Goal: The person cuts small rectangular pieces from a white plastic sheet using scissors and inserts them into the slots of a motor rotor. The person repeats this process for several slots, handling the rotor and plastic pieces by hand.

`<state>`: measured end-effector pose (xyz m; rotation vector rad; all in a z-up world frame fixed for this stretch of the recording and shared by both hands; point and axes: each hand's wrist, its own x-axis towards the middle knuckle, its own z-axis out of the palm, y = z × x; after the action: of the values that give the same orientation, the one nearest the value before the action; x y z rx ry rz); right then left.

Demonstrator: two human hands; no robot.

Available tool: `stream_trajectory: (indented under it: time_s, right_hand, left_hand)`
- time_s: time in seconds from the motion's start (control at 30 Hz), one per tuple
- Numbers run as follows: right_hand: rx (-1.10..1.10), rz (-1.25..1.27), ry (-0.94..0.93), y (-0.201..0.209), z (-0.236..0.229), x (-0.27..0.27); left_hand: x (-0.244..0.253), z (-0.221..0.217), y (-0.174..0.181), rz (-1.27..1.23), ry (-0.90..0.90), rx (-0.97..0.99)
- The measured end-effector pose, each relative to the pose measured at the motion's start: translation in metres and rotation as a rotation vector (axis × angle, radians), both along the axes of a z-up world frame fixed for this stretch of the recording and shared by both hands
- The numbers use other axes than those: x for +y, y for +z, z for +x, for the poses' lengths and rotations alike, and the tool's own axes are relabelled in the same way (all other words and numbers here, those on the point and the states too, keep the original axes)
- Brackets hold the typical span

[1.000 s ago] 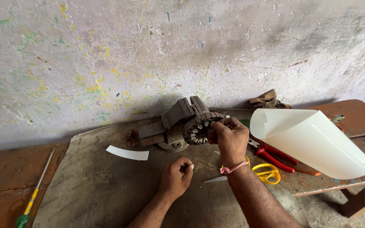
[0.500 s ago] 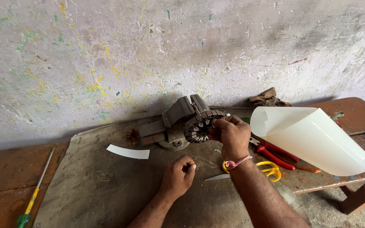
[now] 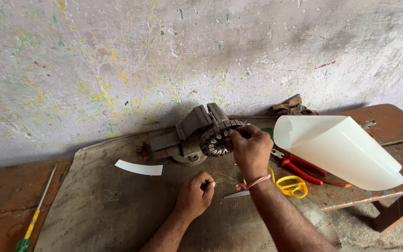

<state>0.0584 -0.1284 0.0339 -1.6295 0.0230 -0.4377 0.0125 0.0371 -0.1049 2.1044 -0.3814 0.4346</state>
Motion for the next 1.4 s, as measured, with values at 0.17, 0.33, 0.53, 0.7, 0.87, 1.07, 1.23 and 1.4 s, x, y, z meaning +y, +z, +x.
stream_trajectory:
  time_s: [0.17, 0.33, 0.53, 0.7, 0.87, 1.07, 1.23, 1.4]
  right_hand:
    - [-0.138, -0.262, -0.084, 0.001, -0.007, -0.001]
    - [-0.309, -0.419, -0.176, 0.001, -0.003, -0.005]
    - [-0.252, -0.342, -0.184, -0.012, 0.002, -0.003]
    - [-0.255, -0.244, -0.178, -0.026, -0.003, 0.001]
    - [-0.549, -0.316, -0.023, -0.039, -0.026, -0.014]
    - [-0.625, -0.466, 0.265, -0.057, -0.050, -0.033]
    - [-0.580, -0.347, 0.409, -0.061, -0.044, -0.039]
    - [-0.017, 0.061, 0.647, -0.082, -0.024, -0.044]
  left_hand:
    - [0.000, 0.000, 0.000, -0.029, -0.002, 0.034]
    - [0.000, 0.001, -0.001, -0.052, -0.008, 0.026]
    - [-0.001, 0.001, -0.002, -0.018, -0.005, 0.029]
    - [0.004, 0.007, -0.014, -0.049, 0.001, 0.010]
    - [0.008, 0.013, -0.015, -0.324, 0.044, 0.013]
    - [0.000, 0.003, 0.037, -0.491, -0.130, 0.216]
    - [-0.009, 0.006, 0.063, -0.577, -0.211, 0.275]
    - [-0.014, 0.000, 0.074, -0.192, -0.126, 0.011]
